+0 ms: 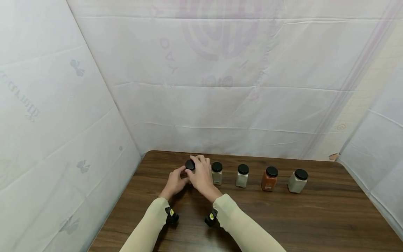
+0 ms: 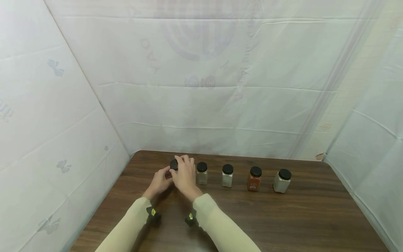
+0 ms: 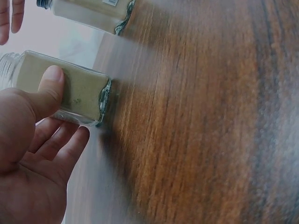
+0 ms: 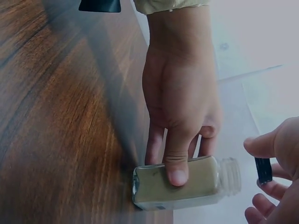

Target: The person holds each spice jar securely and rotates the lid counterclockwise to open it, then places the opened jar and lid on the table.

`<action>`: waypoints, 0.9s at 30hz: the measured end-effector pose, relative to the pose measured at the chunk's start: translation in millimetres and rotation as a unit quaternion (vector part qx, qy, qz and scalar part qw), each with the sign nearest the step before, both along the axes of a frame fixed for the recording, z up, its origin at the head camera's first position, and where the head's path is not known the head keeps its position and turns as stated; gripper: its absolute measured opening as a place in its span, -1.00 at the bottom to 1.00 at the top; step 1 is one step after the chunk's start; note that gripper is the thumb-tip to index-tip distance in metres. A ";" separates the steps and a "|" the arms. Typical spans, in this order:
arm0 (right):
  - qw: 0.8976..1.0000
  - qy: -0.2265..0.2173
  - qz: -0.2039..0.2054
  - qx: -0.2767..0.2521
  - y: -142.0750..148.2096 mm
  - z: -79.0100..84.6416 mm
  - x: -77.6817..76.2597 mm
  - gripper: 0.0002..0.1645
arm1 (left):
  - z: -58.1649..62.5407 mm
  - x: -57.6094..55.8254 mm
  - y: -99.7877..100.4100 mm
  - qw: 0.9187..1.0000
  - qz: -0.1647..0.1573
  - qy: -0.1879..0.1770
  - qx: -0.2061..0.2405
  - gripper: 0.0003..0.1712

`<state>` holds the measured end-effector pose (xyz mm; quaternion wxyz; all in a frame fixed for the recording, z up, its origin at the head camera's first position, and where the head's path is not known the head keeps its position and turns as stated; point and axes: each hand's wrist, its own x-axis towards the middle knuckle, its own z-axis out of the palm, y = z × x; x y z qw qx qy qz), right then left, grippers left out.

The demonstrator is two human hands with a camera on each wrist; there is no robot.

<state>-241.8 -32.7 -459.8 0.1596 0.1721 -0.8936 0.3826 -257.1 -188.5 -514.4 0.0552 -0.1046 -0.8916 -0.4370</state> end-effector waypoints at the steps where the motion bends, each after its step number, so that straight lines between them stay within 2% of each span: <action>1: 1.000 0.000 0.002 0.001 1.2 0.3 0.7 -0.35 | -0.3 0.1 0.0 1.000 0.001 -0.001 0.001 -0.44; 7: 1.000 0.010 0.021 0.004 9.1 4.9 5.4 -0.37 | -1.4 -0.9 -0.7 1.000 -0.001 0.005 0.001 -0.50; 14: 0.999 0.024 0.040 -0.014 18.8 7.8 10.3 -0.41 | 0.2 0.0 -0.4 1.000 -0.013 0.010 0.011 -0.46; 18: 0.999 0.031 0.036 -0.015 24.0 8.5 12.8 -0.42 | 0.6 1.2 0.7 1.000 -0.016 0.005 0.015 -0.48; 27: 0.998 0.049 0.032 0.021 37.1 14.2 18.2 -0.38 | 1.6 1.4 1.5 1.000 -0.015 0.012 0.017 -0.46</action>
